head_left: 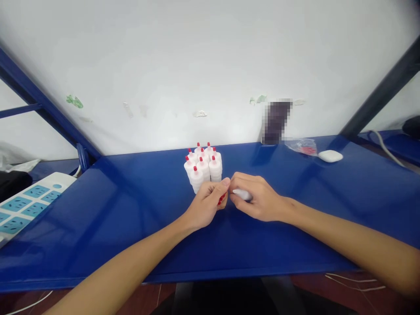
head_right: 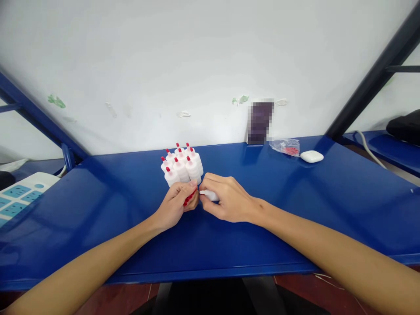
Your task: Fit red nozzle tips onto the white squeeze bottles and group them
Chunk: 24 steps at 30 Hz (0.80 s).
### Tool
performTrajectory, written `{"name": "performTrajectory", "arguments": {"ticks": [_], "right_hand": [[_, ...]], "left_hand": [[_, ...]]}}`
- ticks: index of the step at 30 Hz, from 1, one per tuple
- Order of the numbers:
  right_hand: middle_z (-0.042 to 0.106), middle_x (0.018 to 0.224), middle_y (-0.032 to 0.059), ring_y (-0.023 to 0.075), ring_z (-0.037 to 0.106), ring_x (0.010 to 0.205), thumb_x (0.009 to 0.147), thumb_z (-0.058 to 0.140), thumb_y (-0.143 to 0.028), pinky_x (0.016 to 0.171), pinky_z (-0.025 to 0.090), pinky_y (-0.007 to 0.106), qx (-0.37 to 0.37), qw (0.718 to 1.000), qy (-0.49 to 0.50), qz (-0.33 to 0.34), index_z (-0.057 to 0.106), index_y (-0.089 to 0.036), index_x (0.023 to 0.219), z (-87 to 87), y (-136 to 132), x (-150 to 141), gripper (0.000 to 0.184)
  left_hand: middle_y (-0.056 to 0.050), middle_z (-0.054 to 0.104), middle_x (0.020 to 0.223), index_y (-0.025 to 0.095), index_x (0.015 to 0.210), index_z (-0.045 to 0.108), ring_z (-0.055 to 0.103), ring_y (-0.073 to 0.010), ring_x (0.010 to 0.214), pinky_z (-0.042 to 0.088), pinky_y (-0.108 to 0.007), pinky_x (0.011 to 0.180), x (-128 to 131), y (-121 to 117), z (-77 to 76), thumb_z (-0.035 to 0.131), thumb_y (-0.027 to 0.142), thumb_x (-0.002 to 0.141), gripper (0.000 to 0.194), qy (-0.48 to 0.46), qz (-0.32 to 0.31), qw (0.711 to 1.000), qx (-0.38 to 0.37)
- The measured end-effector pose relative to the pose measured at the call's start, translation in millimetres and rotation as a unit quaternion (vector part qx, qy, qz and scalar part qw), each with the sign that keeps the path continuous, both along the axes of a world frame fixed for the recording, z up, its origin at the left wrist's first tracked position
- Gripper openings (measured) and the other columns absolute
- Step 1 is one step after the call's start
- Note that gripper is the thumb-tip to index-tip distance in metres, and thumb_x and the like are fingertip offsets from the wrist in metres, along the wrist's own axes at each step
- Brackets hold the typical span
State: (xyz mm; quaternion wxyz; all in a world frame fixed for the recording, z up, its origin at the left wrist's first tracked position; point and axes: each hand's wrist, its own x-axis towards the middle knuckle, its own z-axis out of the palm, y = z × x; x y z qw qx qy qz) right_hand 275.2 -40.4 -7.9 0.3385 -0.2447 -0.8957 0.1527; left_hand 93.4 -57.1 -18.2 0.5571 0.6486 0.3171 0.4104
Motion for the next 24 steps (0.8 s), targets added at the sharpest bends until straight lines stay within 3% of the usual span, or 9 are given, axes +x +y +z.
{"name": "performTrajectory", "arguments": {"ticks": [1, 3, 7, 12, 18, 24], "right_hand": [[0.057, 0.075, -0.0002, 0.0149, 0.052, 0.061, 0.09, 0.051, -0.021, 0.057, 0.038, 0.028, -0.011, 1.0, -0.01, -0.006, 0.05, -0.023, 0.09, 0.0, -1.7, -0.7, 0.003], [0.059, 0.072, -0.0032, 0.0132, 0.05, 0.053, 0.091, 0.052, -0.024, 0.052, 0.035, 0.027, -0.042, 0.999, -0.03, -0.017, 0.047, -0.025, 0.105, -0.7, -3.2, -0.5, 0.014], [0.062, 0.075, -0.0029, 0.0131, 0.052, 0.048, 0.095, 0.05, -0.031, 0.047, 0.033, 0.025, -0.062, 0.997, -0.051, -0.02, 0.037, -0.025, 0.124, -2.7, -1.9, 3.2, 0.032], [0.064, 0.082, 0.0006, 0.0153, 0.057, 0.055, 0.098, 0.048, -0.036, 0.052, 0.039, 0.027, -0.067, 0.995, -0.068, 0.002, 0.034, -0.023, 0.129, -0.2, -2.0, 5.4, 0.037], [0.061, 0.084, -0.0007, 0.0147, 0.059, 0.066, 0.098, 0.05, -0.036, 0.06, 0.044, 0.027, -0.125, 0.989, -0.052, 0.058, 0.038, -0.025, 0.126, 4.2, -5.1, 3.9, 0.032], [0.061, 0.087, -0.0006, 0.0129, 0.056, 0.07, 0.099, 0.05, -0.037, 0.062, 0.044, 0.025, -0.154, 0.986, -0.019, 0.062, 0.043, -0.025, 0.119, 2.1, -1.4, 4.1, 0.024]], "left_hand": [[0.007, 0.027, 0.046, 0.02, 0.053, 0.028, 0.022, -0.0058, 0.043, 0.021, -0.025, 0.045, 0.8, 0.3, -0.7, 0.039, 0.068, 0.093, 0.063, -0.012, 0.002, 1.0, -0.014], [0.007, 0.026, 0.047, 0.02, 0.054, 0.03, 0.022, -0.0052, 0.041, 0.019, -0.024, 0.043, 1.2, 1.0, -1.5, 0.042, 0.07, 0.091, 0.064, -0.029, 0.005, 0.999, -0.026], [0.006, 0.029, 0.049, 0.017, 0.053, 0.035, 0.025, -0.0055, 0.045, 0.02, -0.024, 0.046, -1.9, 2.3, -2.3, 0.046, 0.062, 0.094, 0.061, -0.032, -0.002, 0.999, 0.005], [0.006, 0.03, 0.053, 0.016, 0.054, 0.038, 0.026, -0.0056, 0.049, 0.022, -0.024, 0.048, -4.7, 2.2, -3.5, 0.048, 0.054, 0.096, 0.058, -0.006, -0.004, 0.999, 0.032], [0.005, 0.032, 0.054, 0.015, 0.058, 0.044, 0.026, -0.0067, 0.051, 0.021, -0.025, 0.048, -6.2, 1.4, -4.1, 0.049, 0.053, 0.095, 0.053, 0.058, 0.002, 0.996, 0.064], [0.005, 0.032, 0.055, 0.015, 0.06, 0.044, 0.026, -0.0064, 0.051, 0.02, -0.024, 0.048, -5.3, 2.3, -3.8, 0.049, 0.053, 0.095, 0.052, 0.044, -0.012, 0.998, 0.052]]}}
